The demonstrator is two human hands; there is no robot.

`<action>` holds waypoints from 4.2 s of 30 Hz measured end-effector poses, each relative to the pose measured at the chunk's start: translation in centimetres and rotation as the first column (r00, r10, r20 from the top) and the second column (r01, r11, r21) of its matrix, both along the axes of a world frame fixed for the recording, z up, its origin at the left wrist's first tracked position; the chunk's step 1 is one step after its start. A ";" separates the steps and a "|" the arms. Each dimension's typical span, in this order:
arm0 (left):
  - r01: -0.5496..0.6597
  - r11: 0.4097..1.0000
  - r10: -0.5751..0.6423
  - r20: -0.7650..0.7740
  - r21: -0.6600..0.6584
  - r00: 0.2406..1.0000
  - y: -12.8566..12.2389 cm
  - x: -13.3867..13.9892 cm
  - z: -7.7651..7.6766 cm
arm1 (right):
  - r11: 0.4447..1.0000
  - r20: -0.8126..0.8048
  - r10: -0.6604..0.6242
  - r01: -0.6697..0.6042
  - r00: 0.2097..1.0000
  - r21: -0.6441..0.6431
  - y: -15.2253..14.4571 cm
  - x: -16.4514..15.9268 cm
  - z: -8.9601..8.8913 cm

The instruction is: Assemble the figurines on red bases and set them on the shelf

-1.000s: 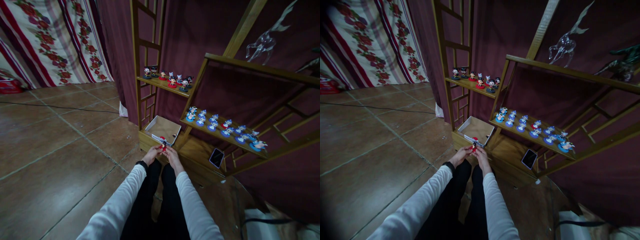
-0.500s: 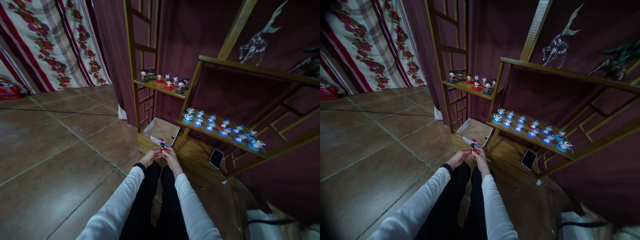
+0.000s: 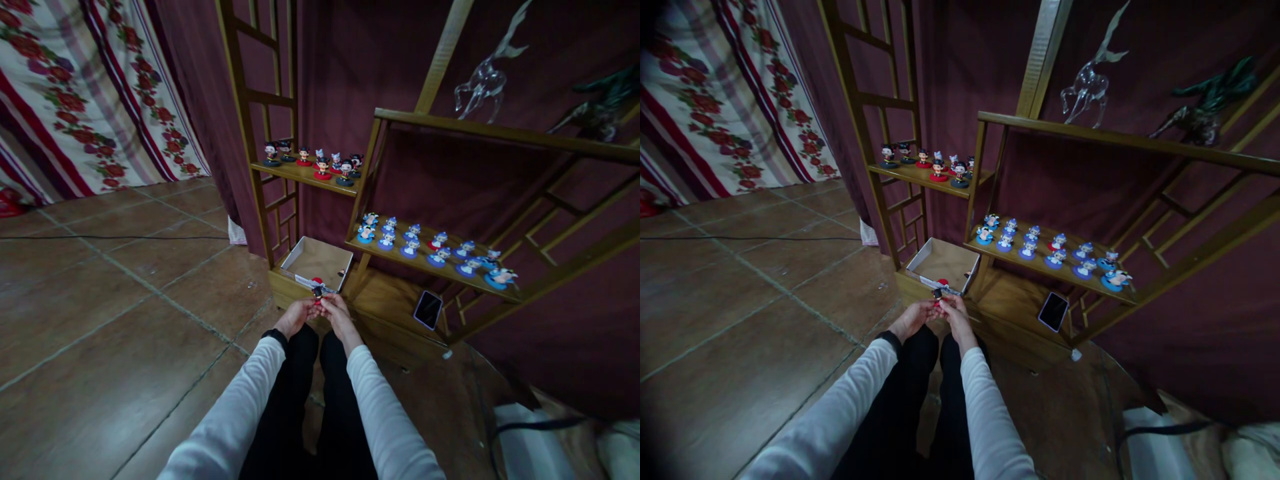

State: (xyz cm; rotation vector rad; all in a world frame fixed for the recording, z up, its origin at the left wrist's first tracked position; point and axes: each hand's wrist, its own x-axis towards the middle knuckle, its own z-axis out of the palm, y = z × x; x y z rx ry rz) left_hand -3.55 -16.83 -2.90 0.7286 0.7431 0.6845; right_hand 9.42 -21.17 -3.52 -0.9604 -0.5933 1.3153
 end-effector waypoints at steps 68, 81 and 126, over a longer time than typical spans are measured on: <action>-0.298 0.938 0.325 -0.147 0.179 0.934 -1.5 1.4 0.0 | 0.999 0.073 0.044 -0.042 0.996 -0.024 0.2 -0.3 -1.0; -0.312 0.916 0.296 0.102 0.251 0.950 -1.7 0.3 0.2 | 0.994 0.119 -0.030 0.017 0.992 0.107 -0.4 -0.3 -0.5; -0.203 0.951 0.225 -0.070 0.232 0.972 -1.3 0.6 0.1 | 0.997 0.087 0.071 -0.071 0.994 0.003 -0.8 -0.2 -0.3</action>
